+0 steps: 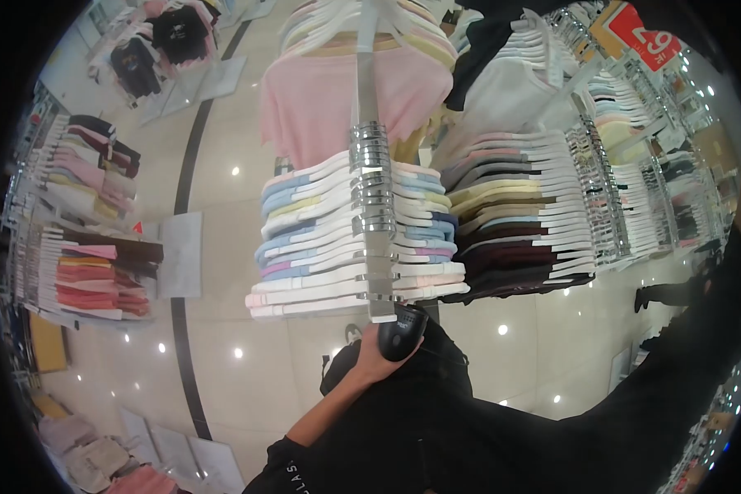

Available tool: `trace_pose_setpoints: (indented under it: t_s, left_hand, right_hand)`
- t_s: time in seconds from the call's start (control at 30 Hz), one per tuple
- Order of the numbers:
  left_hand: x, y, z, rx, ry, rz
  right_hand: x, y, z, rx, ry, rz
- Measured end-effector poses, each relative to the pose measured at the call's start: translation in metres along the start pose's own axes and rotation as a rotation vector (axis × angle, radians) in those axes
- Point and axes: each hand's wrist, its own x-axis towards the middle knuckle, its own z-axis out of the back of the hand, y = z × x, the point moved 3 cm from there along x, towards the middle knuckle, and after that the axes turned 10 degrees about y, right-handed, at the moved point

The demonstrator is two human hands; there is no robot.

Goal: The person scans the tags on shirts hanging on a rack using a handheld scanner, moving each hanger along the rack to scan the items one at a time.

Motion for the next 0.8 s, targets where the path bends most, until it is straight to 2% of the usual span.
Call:
trace_pose_setpoints:
  t_s: [0.33, 0.4, 0.43, 0.63, 0.67, 0.73, 0.8]
  left_hand:
    - [0.0, 0.001, 0.003, 0.04, -0.006, 0.002]
    - [0.0, 0.0, 0.003, 0.067, -0.002, -0.016]
    - [0.0, 0.001, 0.003, 0.066, 0.001, -0.014]
    - [0.001, 0.001, 0.003, 0.135, 0.041, -0.013]
    - [0.001, 0.0, 0.003, 0.107, 0.042, -0.005]
    - [0.002, -0.001, 0.003, 0.079, 0.041, 0.002]
    - [0.001, -0.001, 0.003, 0.088, 0.028, -0.011]
  right_hand:
    - [-0.031, -0.03, -0.014, -0.006, -0.035, -0.014]
    - [-0.032, -0.052, -0.012, 0.051, 0.083, -0.018]
    - [-0.051, -0.05, -0.024, 0.139, 0.046, -0.124]
    - [-0.088, -0.14, -0.008, 0.254, 0.086, -0.296]
    - [-0.098, -0.145, -0.012, 0.256, 0.088, -0.296]
    - [-0.125, -0.143, -0.012, 0.062, 0.019, -0.196]
    - [-0.144, -0.151, -0.007, 0.091, 0.026, -0.25]
